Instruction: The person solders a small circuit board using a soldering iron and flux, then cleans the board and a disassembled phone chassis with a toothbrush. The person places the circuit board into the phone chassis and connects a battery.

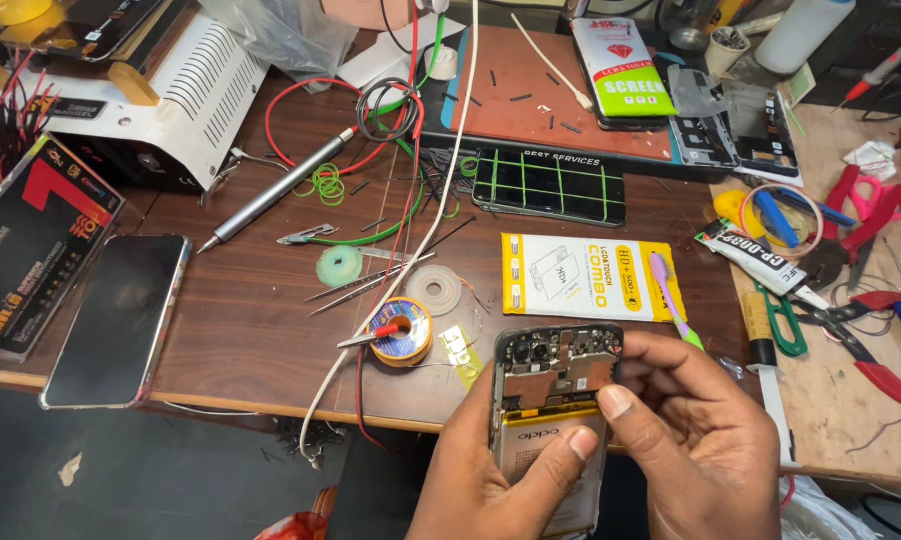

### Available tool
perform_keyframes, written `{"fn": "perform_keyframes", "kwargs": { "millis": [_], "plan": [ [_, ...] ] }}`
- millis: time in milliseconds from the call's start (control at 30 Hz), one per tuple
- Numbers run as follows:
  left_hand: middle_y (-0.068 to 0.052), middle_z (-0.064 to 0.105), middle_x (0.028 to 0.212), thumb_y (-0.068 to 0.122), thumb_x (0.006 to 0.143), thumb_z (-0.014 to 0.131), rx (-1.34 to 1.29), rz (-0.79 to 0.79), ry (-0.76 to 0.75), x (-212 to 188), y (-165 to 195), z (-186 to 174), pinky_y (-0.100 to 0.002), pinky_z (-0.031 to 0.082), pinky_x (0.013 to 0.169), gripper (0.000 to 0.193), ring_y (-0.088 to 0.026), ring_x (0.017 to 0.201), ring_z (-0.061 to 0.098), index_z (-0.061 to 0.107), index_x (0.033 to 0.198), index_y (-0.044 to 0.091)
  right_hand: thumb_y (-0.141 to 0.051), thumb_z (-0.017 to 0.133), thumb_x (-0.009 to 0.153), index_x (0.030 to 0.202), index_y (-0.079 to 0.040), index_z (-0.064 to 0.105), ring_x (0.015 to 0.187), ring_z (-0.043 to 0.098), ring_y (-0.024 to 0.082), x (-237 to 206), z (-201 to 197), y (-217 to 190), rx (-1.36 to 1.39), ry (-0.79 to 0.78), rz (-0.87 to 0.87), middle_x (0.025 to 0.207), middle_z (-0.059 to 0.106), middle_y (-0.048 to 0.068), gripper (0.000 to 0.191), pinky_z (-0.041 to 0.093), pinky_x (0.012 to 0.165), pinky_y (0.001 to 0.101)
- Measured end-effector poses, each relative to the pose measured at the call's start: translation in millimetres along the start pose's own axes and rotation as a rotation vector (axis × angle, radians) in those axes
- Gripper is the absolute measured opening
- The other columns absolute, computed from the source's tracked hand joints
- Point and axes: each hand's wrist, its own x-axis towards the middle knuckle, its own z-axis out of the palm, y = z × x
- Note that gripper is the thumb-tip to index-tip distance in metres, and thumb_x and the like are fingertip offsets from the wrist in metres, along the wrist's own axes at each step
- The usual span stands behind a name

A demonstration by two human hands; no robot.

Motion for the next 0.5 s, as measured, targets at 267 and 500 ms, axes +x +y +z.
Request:
{"fn": "perform_keyframes", "kwargs": {
  "millis": [267,500],
  "plan": [
    [-0.013,0.069,0.128,0.001,0.092,0.067,-0.025,0.027,-0.019,2.4,3.6,4.8,-0.034,0.054,0.103,0.048,-0.016,0.120,0.066,0.051,0.137,0.000,0.009,0.060,0.090,0.132,0.011,0.057,0.101,0.068,0.018,0.4,8.4,1.5,0.048,0.064,0.031,0.110,0.070,0.018,0.042,0.055,0.090,0.0310],
    [-0.015,0.069,0.127,0.000,0.092,0.068,0.013,0.073,-0.017,2.4,6.5,3.0,-0.034,0.054,0.103,0.050,-0.017,0.120,0.067,0.051,0.139,-0.001,0.009,0.060,0.092,0.135,0.013,0.055,0.104,0.067,0.020,-0.4,10.7,4.5,0.170,0.074,0.051,0.113,0.067,0.019,0.043,0.054,0.092,0.0336]
  ]
}}
